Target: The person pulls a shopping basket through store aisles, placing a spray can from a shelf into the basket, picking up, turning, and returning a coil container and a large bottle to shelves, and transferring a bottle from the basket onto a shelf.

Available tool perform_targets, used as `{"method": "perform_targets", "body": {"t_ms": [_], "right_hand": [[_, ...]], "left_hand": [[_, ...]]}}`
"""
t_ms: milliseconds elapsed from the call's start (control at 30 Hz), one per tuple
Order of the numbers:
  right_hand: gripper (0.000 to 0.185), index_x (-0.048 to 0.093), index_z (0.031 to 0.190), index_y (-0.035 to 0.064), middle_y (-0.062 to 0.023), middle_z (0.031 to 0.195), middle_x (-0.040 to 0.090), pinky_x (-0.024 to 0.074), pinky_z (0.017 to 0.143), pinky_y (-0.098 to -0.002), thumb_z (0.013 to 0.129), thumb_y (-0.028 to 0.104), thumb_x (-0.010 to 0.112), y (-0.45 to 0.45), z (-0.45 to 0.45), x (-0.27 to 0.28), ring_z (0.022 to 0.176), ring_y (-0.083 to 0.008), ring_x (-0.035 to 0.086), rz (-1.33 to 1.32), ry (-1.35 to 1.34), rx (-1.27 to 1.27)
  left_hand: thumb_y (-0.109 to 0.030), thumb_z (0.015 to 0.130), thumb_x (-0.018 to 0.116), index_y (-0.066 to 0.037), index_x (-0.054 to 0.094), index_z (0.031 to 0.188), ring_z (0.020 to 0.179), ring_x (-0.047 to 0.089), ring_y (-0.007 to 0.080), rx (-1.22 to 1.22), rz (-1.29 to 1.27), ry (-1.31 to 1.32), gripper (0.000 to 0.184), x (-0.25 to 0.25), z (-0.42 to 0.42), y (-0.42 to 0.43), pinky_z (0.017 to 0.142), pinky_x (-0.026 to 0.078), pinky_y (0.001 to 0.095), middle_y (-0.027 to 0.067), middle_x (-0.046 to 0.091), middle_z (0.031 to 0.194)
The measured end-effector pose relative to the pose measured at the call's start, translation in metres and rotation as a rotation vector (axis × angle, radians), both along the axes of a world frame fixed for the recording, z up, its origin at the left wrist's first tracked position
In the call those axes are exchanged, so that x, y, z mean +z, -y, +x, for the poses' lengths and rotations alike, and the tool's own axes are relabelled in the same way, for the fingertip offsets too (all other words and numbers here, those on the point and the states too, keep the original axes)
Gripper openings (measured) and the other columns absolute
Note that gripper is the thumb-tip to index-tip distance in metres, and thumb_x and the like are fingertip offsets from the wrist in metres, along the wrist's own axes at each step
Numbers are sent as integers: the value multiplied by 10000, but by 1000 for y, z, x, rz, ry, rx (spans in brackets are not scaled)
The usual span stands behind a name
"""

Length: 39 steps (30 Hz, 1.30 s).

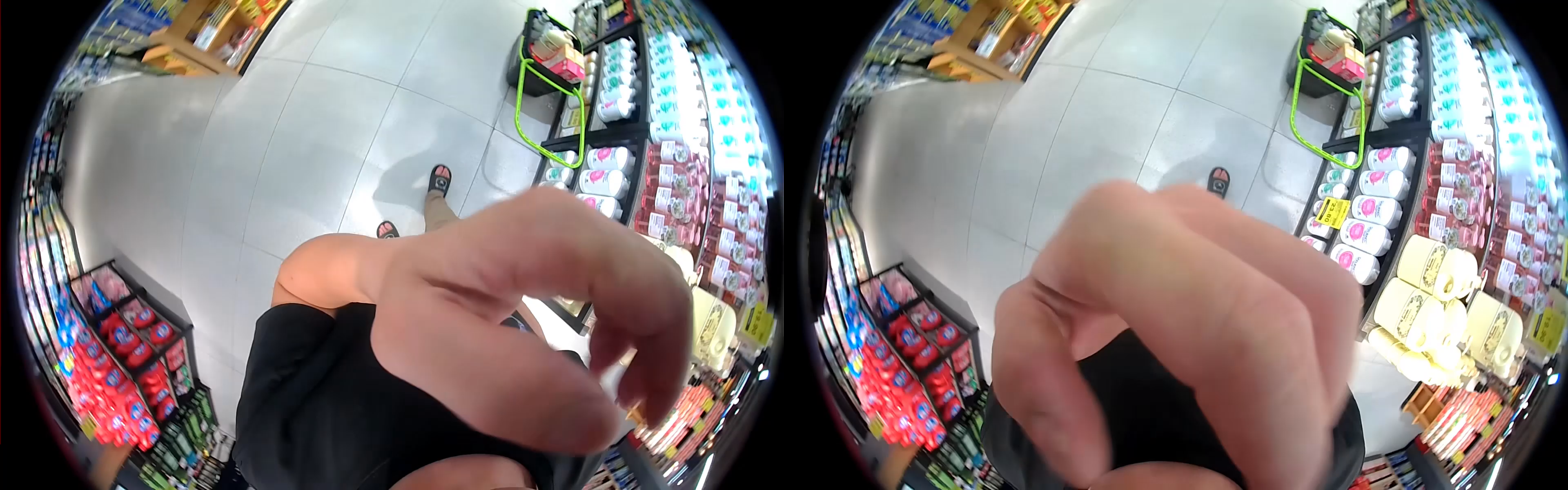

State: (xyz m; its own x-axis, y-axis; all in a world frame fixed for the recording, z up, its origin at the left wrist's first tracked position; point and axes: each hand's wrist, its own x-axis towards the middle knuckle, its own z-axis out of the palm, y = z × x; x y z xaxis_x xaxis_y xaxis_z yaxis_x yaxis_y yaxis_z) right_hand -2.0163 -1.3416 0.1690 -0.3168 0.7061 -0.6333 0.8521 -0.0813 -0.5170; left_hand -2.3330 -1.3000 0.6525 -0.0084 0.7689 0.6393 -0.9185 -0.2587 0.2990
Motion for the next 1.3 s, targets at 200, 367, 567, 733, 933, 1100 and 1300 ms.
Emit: {"method": "perform_targets", "body": {"t_ms": [200, 367, 567, 733, 933, 1100, 1300], "right_hand": [[312, 664, 980, 32, -155, 996, 663, 491, 805, -365, 848, 299, 570, -38, -5, -23, 924, -312, 636, -8, 36, -180], [334, 692, 933, 3, -174, 940, 691, 488, 826, -371, 800, 301, 622, -115, 11, -82, 920, -254, 651, -268, -78, -525], [292, 638, 1009, -1, -110, 877, 650, 503, 614, -306, 830, 223, 583, -229, -16, -24, 715, -190, 621, -376, -350, -913], [255, 600, 1042, 48, -71, 891, 628, 482, 600, -274, 834, 197, 592, -287, -32, -16, 715, -155, 605, -401, -422, -992], [269, 638, 1013, 22, -87, 819, 637, 489, 579, -308, 795, 177, 608, -298, -49, -45, 674, -188, 598, -366, -281, -954], [220, 673, 902, 6, -87, 812, 667, 498, 686, -362, 826, 173, 551, -267, -48, -131, 751, -238, 625, 398, -63, -60], [293, 688, 935, -6, -159, 885, 681, 499, 751, -335, 798, 237, 598, -376, -118, -56, 842, -232, 650, -23, -128, -645]], "left_hand": [[-470, 794, 697, 49, 629, 1025, 773, 602, 175, -133, 40, 180, 572, -11, 31, -73, 654, 479, 282, 116, 654, 912], [-510, 796, 670, 26, 635, 1037, 774, 594, 191, -174, 71, 287, 588, -14, 55, -146, 644, 484, 301, 119, 648, 924], [-557, 798, 638, -3, 641, 1052, 775, 584, 210, -214, 79, 412, 609, -22, 73, -221, 632, 491, 323, 123, 640, 938], [-596, 800, 612, -26, 647, 1064, 775, 576, 226, -259, 55, 490, 629, -27, 70, -268, 623, 497, 342, 126, 634, 950], [-644, 803, 580, -54, 654, 1078, 776, 566, 246, -349, 25, 612, 655, -42, 49, -339, 611, 503, 364, 130, 627, 965], [-430, 788, 694, 70, 590, 1125, 1089, 563, 292, -765, 117, -187, 612, -86, -29, -490, 932, 422, 397, 193, 599, 1134], [-376, 793, 657, -52, 563, 1154, 1079, 546, 323, 32, 436, -2408, 494, -259, -136, -551, 922, 415, 440, 158, 611, 1098]]}}
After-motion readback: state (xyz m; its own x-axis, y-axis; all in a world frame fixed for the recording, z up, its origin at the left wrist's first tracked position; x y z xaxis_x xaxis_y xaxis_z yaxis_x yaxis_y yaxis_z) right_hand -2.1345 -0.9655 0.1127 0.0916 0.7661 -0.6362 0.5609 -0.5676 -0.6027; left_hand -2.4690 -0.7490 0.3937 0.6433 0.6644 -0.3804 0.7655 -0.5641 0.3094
